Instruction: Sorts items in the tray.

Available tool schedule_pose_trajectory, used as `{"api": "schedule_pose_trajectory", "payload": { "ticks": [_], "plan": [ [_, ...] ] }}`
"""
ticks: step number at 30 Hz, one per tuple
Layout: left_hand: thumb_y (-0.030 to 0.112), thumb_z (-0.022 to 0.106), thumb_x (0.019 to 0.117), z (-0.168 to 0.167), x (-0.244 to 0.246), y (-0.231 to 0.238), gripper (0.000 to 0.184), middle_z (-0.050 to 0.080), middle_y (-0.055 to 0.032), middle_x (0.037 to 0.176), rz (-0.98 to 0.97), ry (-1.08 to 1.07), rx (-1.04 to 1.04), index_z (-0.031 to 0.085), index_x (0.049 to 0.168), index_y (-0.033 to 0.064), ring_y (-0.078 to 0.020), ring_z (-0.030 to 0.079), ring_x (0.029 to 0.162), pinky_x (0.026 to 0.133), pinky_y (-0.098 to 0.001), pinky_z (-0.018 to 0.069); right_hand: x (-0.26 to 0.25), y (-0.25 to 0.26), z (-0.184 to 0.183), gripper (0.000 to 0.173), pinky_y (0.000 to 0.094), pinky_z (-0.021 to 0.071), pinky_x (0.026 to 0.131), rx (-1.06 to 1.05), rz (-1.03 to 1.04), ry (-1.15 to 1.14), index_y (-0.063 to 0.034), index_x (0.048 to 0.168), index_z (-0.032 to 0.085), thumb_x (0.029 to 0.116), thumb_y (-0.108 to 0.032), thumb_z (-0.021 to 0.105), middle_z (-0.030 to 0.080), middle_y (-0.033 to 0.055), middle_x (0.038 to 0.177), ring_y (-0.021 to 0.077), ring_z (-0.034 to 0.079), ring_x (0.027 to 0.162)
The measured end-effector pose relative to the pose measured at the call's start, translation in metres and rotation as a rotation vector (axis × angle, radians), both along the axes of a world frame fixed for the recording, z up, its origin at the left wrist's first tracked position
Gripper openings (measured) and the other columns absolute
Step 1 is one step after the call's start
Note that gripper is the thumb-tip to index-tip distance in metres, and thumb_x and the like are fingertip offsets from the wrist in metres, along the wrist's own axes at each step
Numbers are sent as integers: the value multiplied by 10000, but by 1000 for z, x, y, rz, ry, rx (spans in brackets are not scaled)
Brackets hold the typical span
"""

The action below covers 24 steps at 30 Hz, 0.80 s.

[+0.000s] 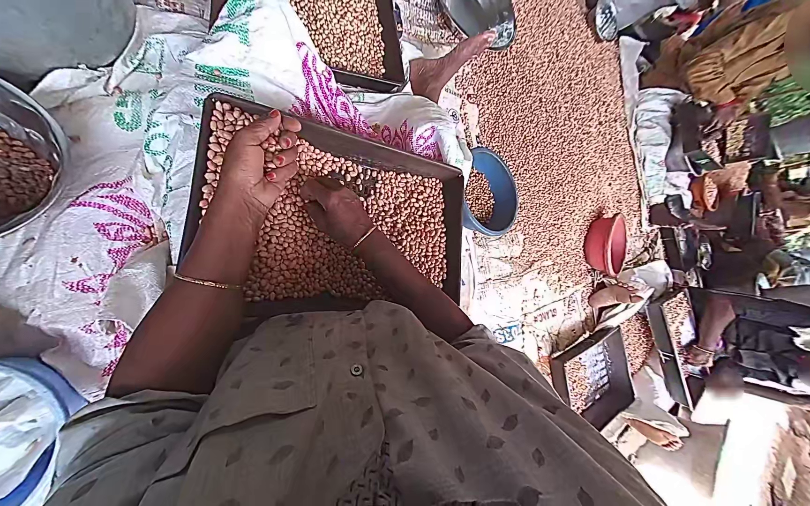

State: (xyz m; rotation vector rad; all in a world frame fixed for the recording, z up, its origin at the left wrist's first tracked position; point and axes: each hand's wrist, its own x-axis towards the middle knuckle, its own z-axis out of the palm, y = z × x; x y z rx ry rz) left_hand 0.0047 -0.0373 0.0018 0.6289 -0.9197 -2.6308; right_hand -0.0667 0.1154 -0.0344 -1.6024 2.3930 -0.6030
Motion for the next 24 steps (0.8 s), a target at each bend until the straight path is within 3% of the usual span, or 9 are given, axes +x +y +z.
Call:
{"api": "schedule_pose_trajectory", "payload": {
  "ticks": [2, 5, 7, 10, 12, 14, 16, 19, 24],
  "plan": [
    [286, 281, 1123, -1, 0, 0, 399, 508, 88, 651, -21, 4, -19, 611, 950, 145, 15, 362, 428, 377, -115, 268, -6, 2, -3, 201, 512, 576, 855, -22, -39, -33, -4, 1107, 718, 934, -61, 632, 721, 184, 1097, 339, 707, 1022],
    [419, 254, 1122, -1, 1, 1, 502, 560, 78, 680, -106, -64, -124, 650, 962, 156, 2, 379, 442, 393, -134, 272, -30, 6, -1, 124, 450, 580, 681, -308, -268, -97, 22, 989, 706, 932, -70, 646, 729, 144, 844, 254, 714, 737],
    [506, 239, 1108, -2, -1, 5, 565, 600, 62, 714, -178, -146, -199, 662, 983, 153, -7, 413, 464, 407, -145, 291, -42, 10, 14, 129, 352, 613, 668, -553, -352, -269, 63, 1045, 669, 957, -29, 648, 720, 140, 870, 181, 708, 719],
    [549, 262, 1093, -2, -3, 11, 572, 619, 44, 720, -260, -206, -229, 661, 982, 154, -22, 436, 479, 422, -159, 306, -26, 11, 35, 257, 369, 644, 750, -737, -209, -504, 123, 1201, 598, 960, 33, 614, 709, 175, 999, 198, 730, 815],
    [462, 269, 1115, -2, -3, 13, 497, 580, 51, 684, -285, -155, -170, 618, 950, 149, -8, 407, 460, 405, -146, 297, -17, 9, 32, 182, 340, 637, 682, -734, -194, -508, 106, 1133, 604, 973, 21, 593, 704, 144, 911, 168, 716, 736],
    [324, 308, 1120, -3, -2, 10, 440, 552, 55, 662, -221, -91, -103, 648, 932, 120, -4, 376, 442, 392, -139, 283, -19, 10, 25, 91, 298, 587, 610, -596, -204, -443, 58, 1006, 628, 971, -18, 592, 653, 90, 789, 124, 648, 640],
    [242, 324, 1110, -2, -2, 6, 363, 506, 81, 648, -128, -46, -46, 610, 914, 134, 19, 358, 434, 383, -111, 268, -20, 13, 19, 121, 364, 548, 623, -325, -172, -300, 37, 968, 686, 953, -68, 628, 676, 112, 771, 176, 641, 643],
    [219, 323, 1110, 2, 0, 2, 342, 481, 91, 630, -4, -28, 34, 590, 911, 141, 27, 357, 428, 382, -102, 265, -2, 6, 18, 215, 546, 559, 846, 145, -95, -83, -8, 1092, 739, 999, -133, 592, 732, 173, 1084, 339, 718, 978],
    [232, 293, 1115, 0, -1, 4, 374, 513, 96, 651, 0, -4, 14, 601, 919, 150, 32, 365, 438, 390, -98, 268, 26, -5, 22, 244, 498, 582, 729, 362, -117, 161, -35, 1164, 711, 997, -44, 534, 690, 162, 1206, 332, 717, 968]
  ]
}}
